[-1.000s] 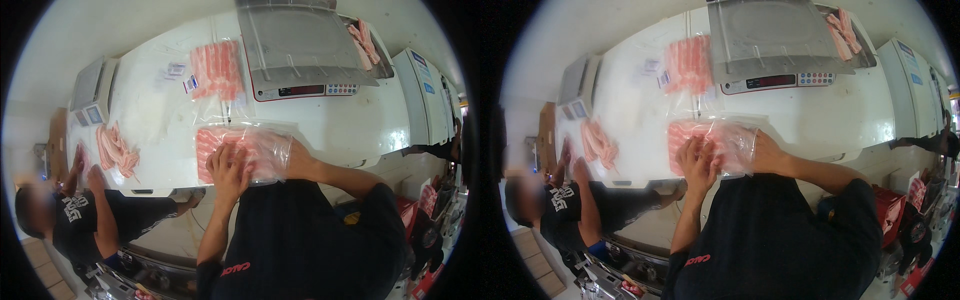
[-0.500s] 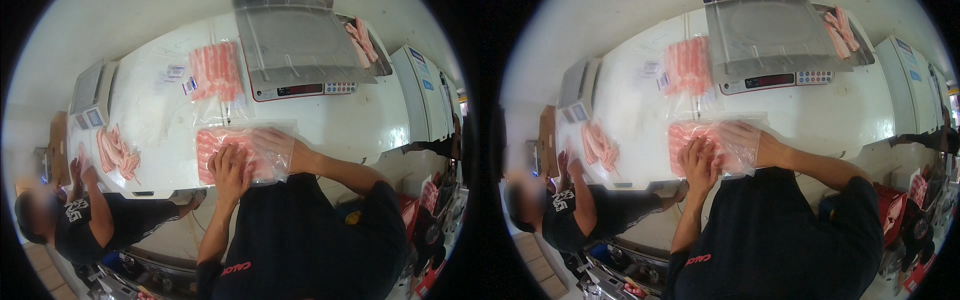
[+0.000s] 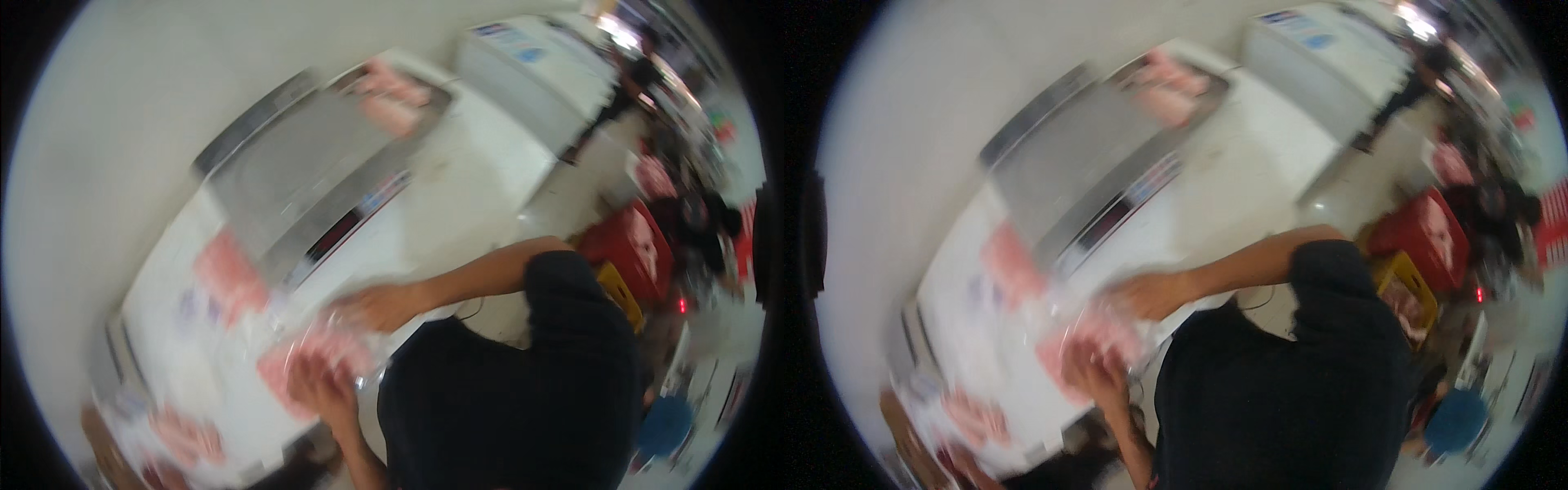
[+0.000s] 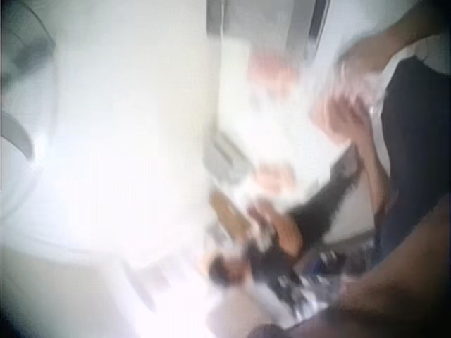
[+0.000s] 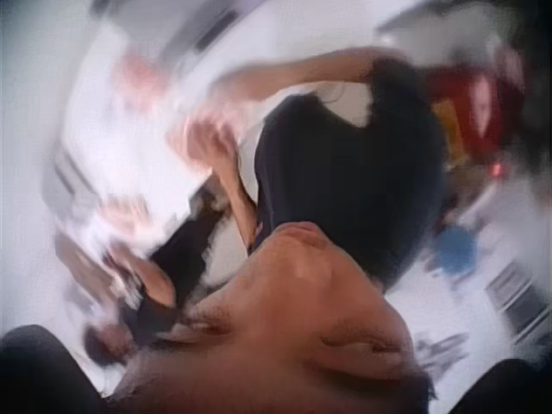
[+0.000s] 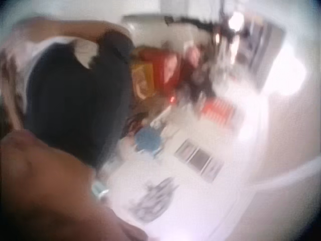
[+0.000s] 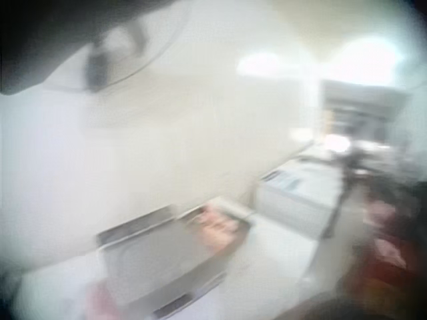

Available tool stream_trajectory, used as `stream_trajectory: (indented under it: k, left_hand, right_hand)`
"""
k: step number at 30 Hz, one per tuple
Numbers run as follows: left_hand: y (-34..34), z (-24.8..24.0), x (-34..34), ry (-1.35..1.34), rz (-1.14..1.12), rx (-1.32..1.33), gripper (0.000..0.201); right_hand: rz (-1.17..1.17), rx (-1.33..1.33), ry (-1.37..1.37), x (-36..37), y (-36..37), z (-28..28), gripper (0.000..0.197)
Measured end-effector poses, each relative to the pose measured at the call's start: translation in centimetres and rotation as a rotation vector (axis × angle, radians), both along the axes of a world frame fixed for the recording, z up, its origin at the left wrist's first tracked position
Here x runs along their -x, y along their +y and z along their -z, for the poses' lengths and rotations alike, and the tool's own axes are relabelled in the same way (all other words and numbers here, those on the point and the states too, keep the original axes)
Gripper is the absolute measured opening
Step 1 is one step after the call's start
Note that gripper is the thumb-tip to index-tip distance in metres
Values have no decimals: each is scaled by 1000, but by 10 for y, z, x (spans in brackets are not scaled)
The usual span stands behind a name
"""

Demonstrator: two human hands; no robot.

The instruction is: The person places pork belly slices onto a scale, arranges them inside plastic bags by hand, and sets the filled bags onto a table.

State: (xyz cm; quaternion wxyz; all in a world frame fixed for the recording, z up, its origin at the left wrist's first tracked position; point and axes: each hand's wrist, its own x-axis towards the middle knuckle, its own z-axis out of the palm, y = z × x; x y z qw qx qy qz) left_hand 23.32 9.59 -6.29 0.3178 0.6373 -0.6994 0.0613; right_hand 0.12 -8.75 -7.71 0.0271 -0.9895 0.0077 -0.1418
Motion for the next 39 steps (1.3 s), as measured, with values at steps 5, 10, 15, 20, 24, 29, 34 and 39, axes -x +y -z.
stream_trajectory:
  k: [5, 10, 15, 20, 24, 29, 34, 39]
  left_hand:
    - [25, -26, 22, -304, -215, -420, 82]
    - [38, -45, 58, -113, 26, -488, 85]
    - [62, -28, 102, 175, 484, -558, 73]
    - [115, 5, 118, 1705, -389, -438, 57]
    - [46, 8, 143, 1845, -582, -440, 45]
    - [53, -9, 129, 1821, -515, -322, 28]
    - [96, -97, 66, 1922, -149, -226, 25]
    - [69, -179, -41, 2247, 133, -249, 32]
  right_hand:
    - [41, -308, -143, -7, 34, -4, 34]
    - [397, -526, -254, 15, 23, -32, 22]
    - [516, -502, -221, -35, 8, -25, 18]
    - [425, -669, 219, -60, -11, -40, 27]
    - [418, -830, 342, -45, -58, -24, 28]
    - [80, -1579, 267, -61, -54, -19, 28]
    - [-51, -2410, -154, -30, 6, -86, 32]
    - [-52, -2449, -455, -64, 36, -171, 32]
